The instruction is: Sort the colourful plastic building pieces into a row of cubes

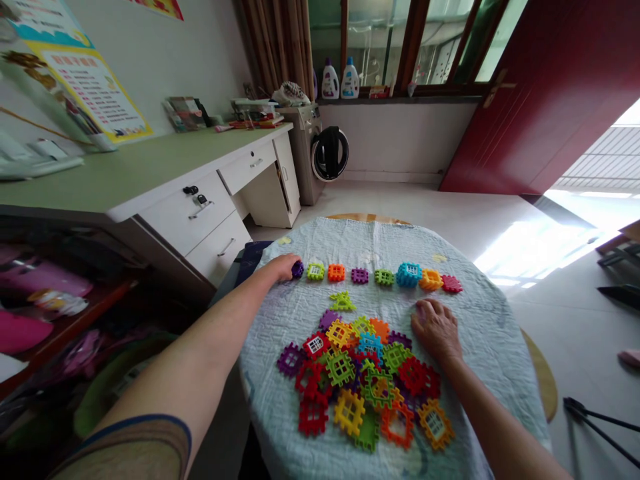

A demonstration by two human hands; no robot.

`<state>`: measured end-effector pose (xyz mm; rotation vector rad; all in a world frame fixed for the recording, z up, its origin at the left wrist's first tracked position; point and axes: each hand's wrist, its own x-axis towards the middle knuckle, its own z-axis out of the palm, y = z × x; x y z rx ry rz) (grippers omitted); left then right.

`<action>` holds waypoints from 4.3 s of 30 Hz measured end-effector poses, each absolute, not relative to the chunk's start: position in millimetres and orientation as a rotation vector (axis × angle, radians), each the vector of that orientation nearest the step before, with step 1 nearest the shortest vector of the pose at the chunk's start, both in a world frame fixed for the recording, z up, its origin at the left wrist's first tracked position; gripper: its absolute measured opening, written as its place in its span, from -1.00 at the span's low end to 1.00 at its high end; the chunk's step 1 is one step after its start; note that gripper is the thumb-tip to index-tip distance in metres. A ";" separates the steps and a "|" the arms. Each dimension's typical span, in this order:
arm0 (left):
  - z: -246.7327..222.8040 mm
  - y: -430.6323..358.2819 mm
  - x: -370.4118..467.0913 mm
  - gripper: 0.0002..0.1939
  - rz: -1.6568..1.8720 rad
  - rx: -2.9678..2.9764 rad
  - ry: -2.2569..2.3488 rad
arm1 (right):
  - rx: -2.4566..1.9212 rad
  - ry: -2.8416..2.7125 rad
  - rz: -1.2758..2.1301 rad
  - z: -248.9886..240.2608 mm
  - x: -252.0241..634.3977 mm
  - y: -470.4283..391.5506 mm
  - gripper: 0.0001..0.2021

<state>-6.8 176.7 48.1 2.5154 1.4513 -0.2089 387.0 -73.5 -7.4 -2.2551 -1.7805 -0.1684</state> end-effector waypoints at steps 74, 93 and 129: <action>32.4 23.9 122.5 -0.26 0.192 2.238 1.048 | -2.245 -1.738 -0.143 -6.9 385.0 -74.7 -0.75; 52.5 11.1 70.2 -0.51 -0.049 2.398 1.229 | -2.265 -1.741 -0.150 -5.0 383.7 -75.0 -0.74; 61.4 22.3 -2.9 -0.73 0.609 1.695 1.408 | -2.232 -1.744 -0.178 -6.6 384.8 -75.6 -0.76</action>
